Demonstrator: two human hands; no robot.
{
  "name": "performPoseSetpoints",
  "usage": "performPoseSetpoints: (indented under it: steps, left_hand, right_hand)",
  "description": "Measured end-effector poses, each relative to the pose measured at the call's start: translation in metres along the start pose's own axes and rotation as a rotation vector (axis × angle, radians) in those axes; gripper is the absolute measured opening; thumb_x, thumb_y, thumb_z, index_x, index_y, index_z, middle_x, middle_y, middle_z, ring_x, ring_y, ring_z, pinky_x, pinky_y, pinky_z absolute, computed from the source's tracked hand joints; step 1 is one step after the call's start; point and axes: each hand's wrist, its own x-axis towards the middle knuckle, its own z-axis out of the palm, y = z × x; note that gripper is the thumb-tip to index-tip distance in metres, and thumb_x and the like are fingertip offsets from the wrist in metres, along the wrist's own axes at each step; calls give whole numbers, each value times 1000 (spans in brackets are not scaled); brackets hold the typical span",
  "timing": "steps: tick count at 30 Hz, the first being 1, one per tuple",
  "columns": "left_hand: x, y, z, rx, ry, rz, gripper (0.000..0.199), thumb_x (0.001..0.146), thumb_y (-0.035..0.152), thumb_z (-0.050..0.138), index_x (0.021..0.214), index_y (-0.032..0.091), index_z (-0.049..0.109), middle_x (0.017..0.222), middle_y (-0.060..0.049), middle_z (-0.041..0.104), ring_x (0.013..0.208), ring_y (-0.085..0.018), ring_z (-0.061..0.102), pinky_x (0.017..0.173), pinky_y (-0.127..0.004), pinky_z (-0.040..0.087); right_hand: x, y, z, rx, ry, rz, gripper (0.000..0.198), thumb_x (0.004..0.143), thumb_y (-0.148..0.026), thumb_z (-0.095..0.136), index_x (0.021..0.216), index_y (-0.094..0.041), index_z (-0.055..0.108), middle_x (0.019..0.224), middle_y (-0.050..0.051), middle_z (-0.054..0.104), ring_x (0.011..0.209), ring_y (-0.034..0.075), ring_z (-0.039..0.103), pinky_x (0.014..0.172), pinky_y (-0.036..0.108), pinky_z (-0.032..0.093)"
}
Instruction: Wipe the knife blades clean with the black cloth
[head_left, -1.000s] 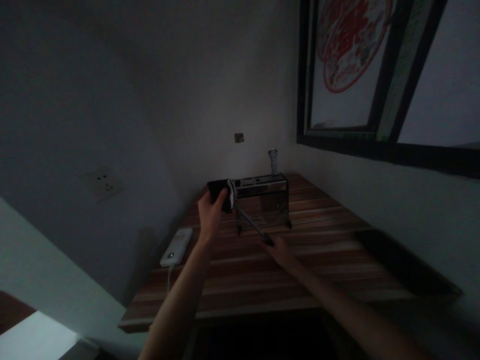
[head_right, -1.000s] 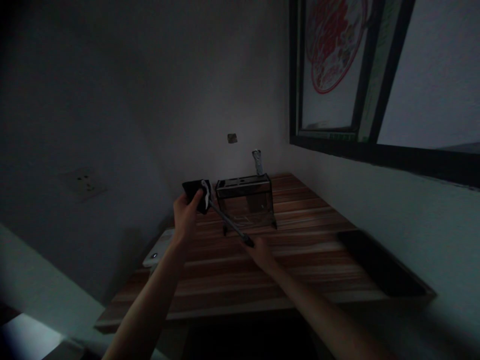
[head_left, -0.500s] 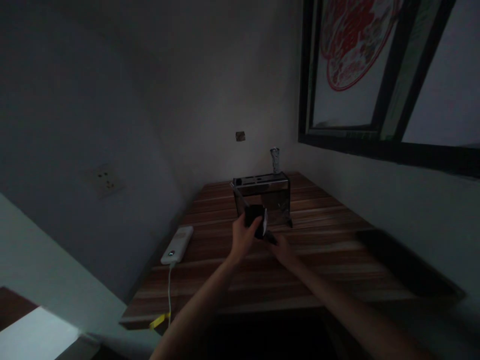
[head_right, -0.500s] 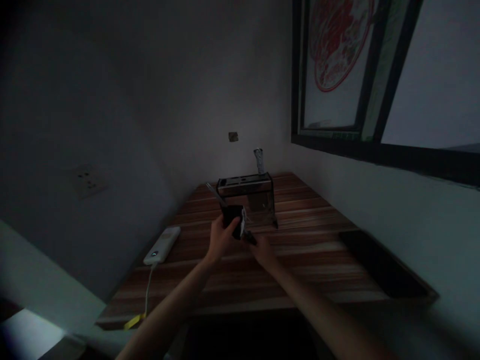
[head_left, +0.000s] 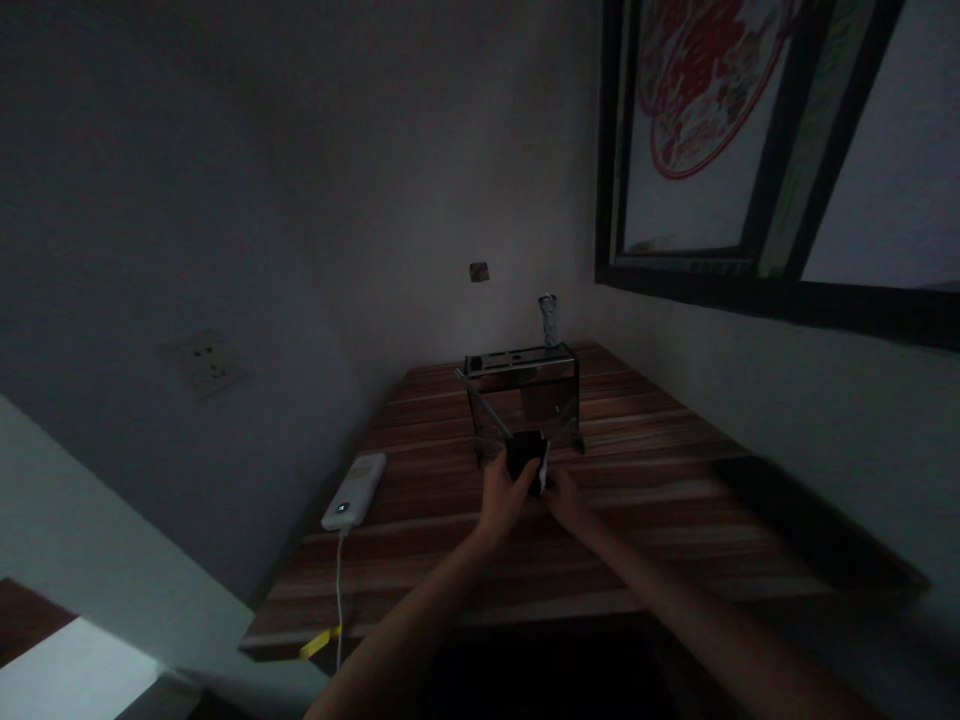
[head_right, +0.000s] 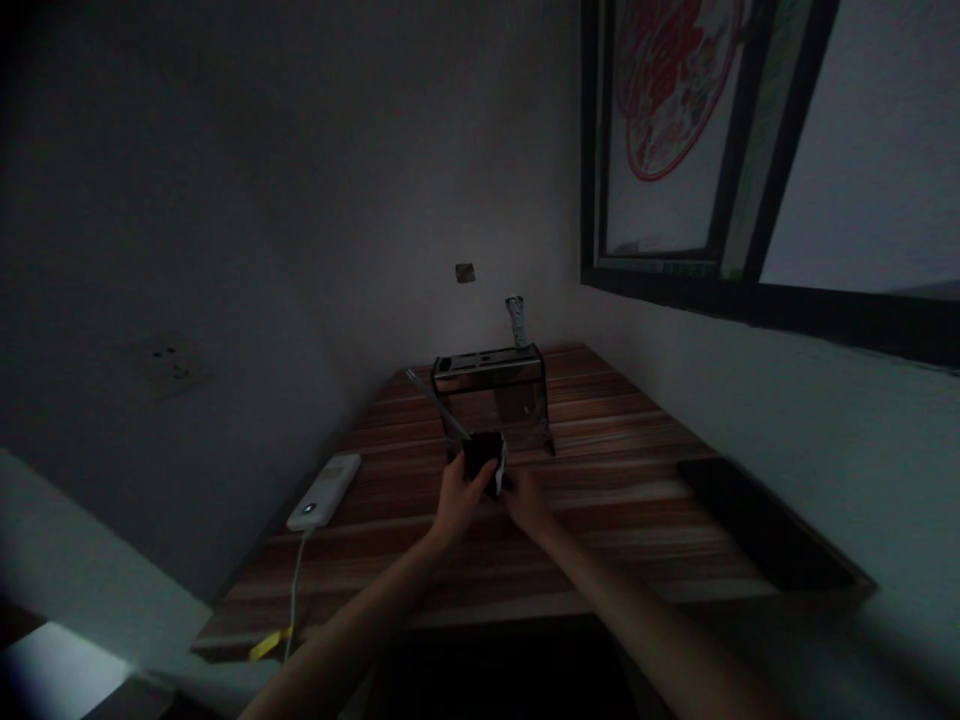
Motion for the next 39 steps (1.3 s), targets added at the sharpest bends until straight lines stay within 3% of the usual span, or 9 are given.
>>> performPoseSetpoints:
  steps: [21,27,31,39]
  left_hand:
    - [-1,12,-8,26,29,33,29,73,34,59,90,11,61,80,-7,66,73,-17,60,64,-24,45]
    - [6,20,-15,-17,76,10,30,71,35,61,88,10,63,77,-6,66,70,-17,59,61,-23,45]
    - [14,31,-26,-91,121,33,31,70,36,62,87,11,63,79,-5,66,72,-16,59,62,-22,45]
    - [40,61,-57,-114,257,139,29,70,39,61,77,10,63,70,-2,63,63,-13,57,56,-19,43]
  right_hand:
    - [0,4,2,25,-43,-1,23,63,-11,48,74,-14,68,71,3,68,70,20,61,69,32,47]
    - [1,0,1,16,-74,3,22,67,-16,51,81,-14,68,75,3,68,76,22,61,71,33,46]
    - [0,-8,1,20,-82,-45,24,74,-29,52,86,-15,67,80,4,67,81,23,60,74,34,45]
    - [-1,-2,4,-120,-22,6,30,74,-42,54,63,-14,61,55,-2,54,55,13,49,52,23,37]
